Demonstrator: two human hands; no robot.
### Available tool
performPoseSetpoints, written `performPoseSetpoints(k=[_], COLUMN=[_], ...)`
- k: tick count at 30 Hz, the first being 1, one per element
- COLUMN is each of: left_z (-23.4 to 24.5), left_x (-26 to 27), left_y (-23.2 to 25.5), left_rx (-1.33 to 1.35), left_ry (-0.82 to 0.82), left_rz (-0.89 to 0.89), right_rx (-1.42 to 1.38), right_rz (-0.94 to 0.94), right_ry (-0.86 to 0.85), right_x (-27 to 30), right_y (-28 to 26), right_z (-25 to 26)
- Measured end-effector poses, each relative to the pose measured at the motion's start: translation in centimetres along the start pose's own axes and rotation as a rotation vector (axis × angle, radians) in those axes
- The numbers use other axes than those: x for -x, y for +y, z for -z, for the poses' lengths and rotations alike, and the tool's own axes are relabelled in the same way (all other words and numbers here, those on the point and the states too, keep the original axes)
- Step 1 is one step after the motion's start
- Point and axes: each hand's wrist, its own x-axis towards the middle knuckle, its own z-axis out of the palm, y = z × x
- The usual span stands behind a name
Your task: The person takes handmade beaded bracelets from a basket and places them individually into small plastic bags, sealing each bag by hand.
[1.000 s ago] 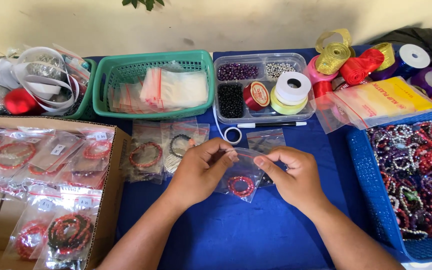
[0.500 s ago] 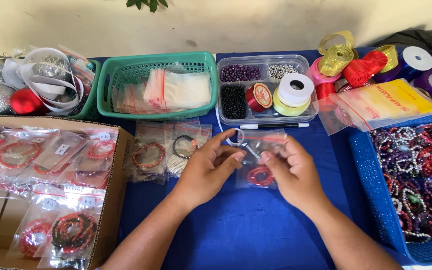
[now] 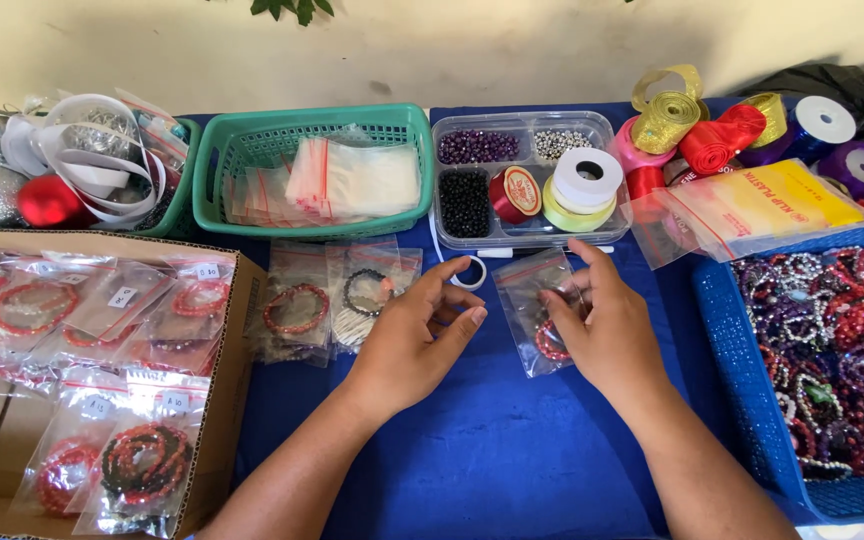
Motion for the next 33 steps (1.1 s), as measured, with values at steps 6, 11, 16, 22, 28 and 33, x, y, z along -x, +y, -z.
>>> performPoseSetpoints(k=[6,11,16,22,28,33], left_z=[0.0,0.0,0.0,0.0,-0.1,-0.2], left_x=[0.0,0.0,0.0,0.0,0.0,-0.1], left_y=[0.1,0.2,0.3,0.6,0.3,0.7], left_rx=[-0.078,-0.102,-0.119,-0.133,-0.164,-0.161], left_ry=[-0.002,0.000,0.005,0.006,0.008,-0.002], left_rz=[-0.032,-0.043,-0.050,-0.032,-0.056,-0.006], right_rx=[-0.032,-0.007,0.100,0.298,0.324,0.342], right_rz=[0.118,0.070,0.105,-0.046,-0.133,-0.313], right_ry=[0.081,0.103,0.143,0.040,-0.038,-0.144], right_x=[0.2,-0.3,-0.5,-0.2,0.1,0.4], right_y=[0.4,0.8,0.9,0.9,0.1,-1.4], right_z=[0.1,0.7,1.2,1.2,1.4,1.7])
